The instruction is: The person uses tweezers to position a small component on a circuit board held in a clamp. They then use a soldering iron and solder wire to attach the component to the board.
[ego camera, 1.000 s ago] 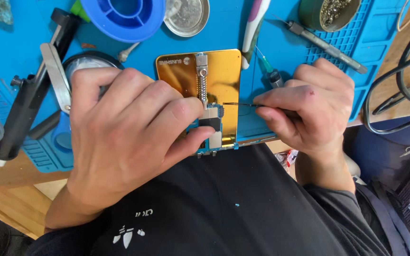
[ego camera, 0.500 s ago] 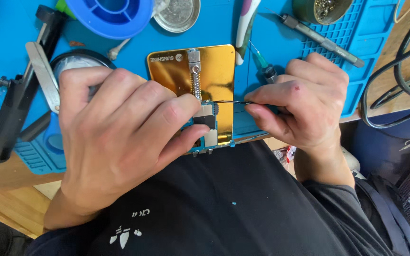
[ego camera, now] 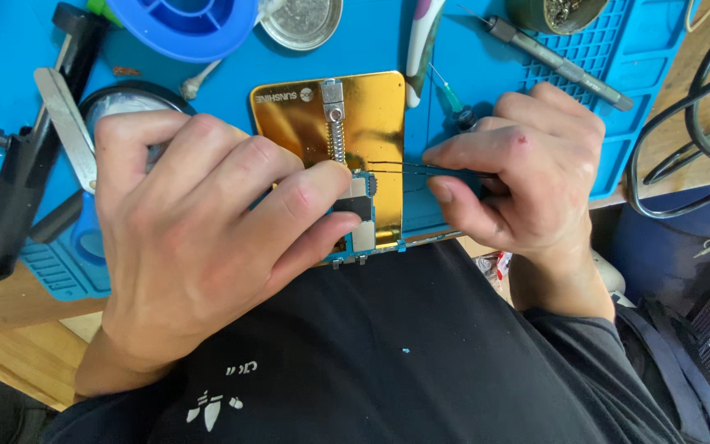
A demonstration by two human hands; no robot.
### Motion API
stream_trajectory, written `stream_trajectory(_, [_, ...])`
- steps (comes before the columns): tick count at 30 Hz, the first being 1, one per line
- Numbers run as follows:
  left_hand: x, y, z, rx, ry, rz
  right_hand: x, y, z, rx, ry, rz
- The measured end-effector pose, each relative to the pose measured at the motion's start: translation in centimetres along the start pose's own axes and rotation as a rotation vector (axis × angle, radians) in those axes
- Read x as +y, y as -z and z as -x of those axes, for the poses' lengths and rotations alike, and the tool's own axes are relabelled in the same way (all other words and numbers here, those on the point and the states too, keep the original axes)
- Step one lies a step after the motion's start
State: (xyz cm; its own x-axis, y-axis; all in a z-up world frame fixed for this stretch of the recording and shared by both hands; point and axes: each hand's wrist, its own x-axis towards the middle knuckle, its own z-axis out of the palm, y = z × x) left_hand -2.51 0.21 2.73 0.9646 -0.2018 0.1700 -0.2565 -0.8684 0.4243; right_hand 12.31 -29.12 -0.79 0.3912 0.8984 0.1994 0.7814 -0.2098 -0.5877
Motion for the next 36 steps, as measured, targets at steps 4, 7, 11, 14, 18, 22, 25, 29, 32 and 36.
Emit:
stream_trajectory(4, [0.0, 0.0, 0.0, -0.005, -0.006, -0.004, -0.1, 0.2, -0.1, -0.02, -0.022, -0.007])
stream_trajectory(7, [0.0, 0.0, -0.1, 0.008, -0.007, 0.014, 0.0, 0.1, 0.1, -0.015, -0.003, 0.011])
stream_trajectory(11, [0.0, 0.0, -0.2, 0.01, 0.002, 0.03, -0.1, 0.2, -0.1, -0.025, -0.009, 0.015])
stream_trajectory(14, [0.0, 0.0, -0.2, 0.001, 0.009, 0.034, -0.2, 0.2, -0.2, -0.023, -0.005, 0.019])
stream_trajectory(18, [0.0, -0.1, 0.0, 0.002, 0.012, 0.017, -0.1, 0.1, -0.3, -0.006, 0.034, 0.016])
stream_trajectory(22, [0.0, -0.1, 0.1, 0.001, 0.01, -0.006, 0.1, 0.1, -0.1, 0.029, 0.074, 0.019])
stream_trajectory(25, [0.0, 0.0, 0.2, -0.006, 0.021, -0.024, 0.6, 0.0, 0.0, 0.06, 0.136, 0.013])
stream_trajectory(29, [-0.1, -0.1, 0.4, 0.051, 0.017, 0.012, 0.8, 0.2, 0.7, 0.116, 0.139, -0.019])
stream_trajectory(32, [0.0, 0.0, 0.5, 0.123, 0.013, 0.067, 0.6, -0.3, 1.2, 0.192, 0.028, -0.045])
stream_trajectory(36, [-0.1, 0.5, 0.6, 0.245, -0.021, 0.137, -0.3, -0.7, 1.1, 0.399, -0.067, -0.068])
